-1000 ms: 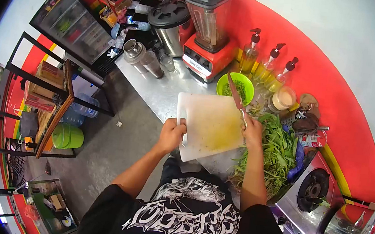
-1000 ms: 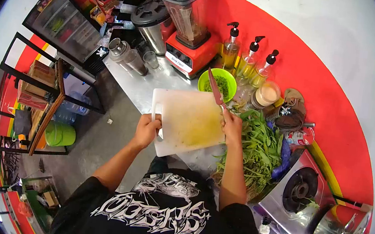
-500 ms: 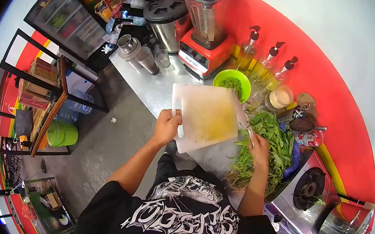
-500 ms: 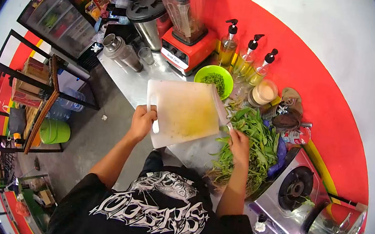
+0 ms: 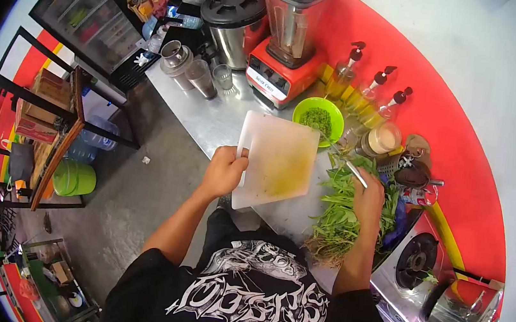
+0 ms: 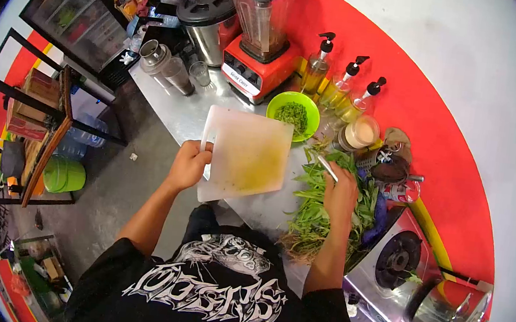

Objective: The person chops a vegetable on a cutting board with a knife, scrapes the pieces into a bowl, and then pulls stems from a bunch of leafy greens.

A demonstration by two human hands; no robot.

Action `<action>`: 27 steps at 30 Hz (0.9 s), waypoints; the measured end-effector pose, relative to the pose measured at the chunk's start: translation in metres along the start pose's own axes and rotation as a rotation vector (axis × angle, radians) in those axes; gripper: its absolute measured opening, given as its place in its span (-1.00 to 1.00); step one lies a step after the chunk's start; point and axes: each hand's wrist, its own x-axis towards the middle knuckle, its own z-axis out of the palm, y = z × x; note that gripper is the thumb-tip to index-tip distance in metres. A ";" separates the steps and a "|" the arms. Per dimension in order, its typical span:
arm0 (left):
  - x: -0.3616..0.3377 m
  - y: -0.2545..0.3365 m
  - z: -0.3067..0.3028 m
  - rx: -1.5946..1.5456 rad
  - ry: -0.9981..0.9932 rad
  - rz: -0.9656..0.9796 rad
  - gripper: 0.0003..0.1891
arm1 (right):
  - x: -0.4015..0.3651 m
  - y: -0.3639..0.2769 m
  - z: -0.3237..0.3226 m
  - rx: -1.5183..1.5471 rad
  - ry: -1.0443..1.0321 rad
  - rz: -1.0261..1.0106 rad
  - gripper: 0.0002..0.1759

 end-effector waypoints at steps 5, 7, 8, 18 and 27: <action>-0.002 -0.021 -0.012 -0.031 0.014 0.019 -0.80 | 0.001 0.021 0.015 0.034 0.075 0.062 -0.66; -0.003 -0.023 -0.020 -0.035 0.036 -0.013 -0.81 | -0.006 0.013 0.026 -0.002 0.088 0.080 -0.65; -0.001 -0.026 -0.024 -0.045 0.032 -0.009 -0.81 | -0.011 0.010 0.031 -0.030 0.104 0.100 -0.65; 0.041 -0.062 -0.069 -0.150 -0.275 0.022 -0.82 | -0.063 -0.055 0.041 0.060 0.218 0.347 -0.66; 0.076 -0.095 -0.063 -0.279 -0.572 0.028 -0.85 | -0.118 -0.124 0.066 0.071 0.328 0.803 -0.59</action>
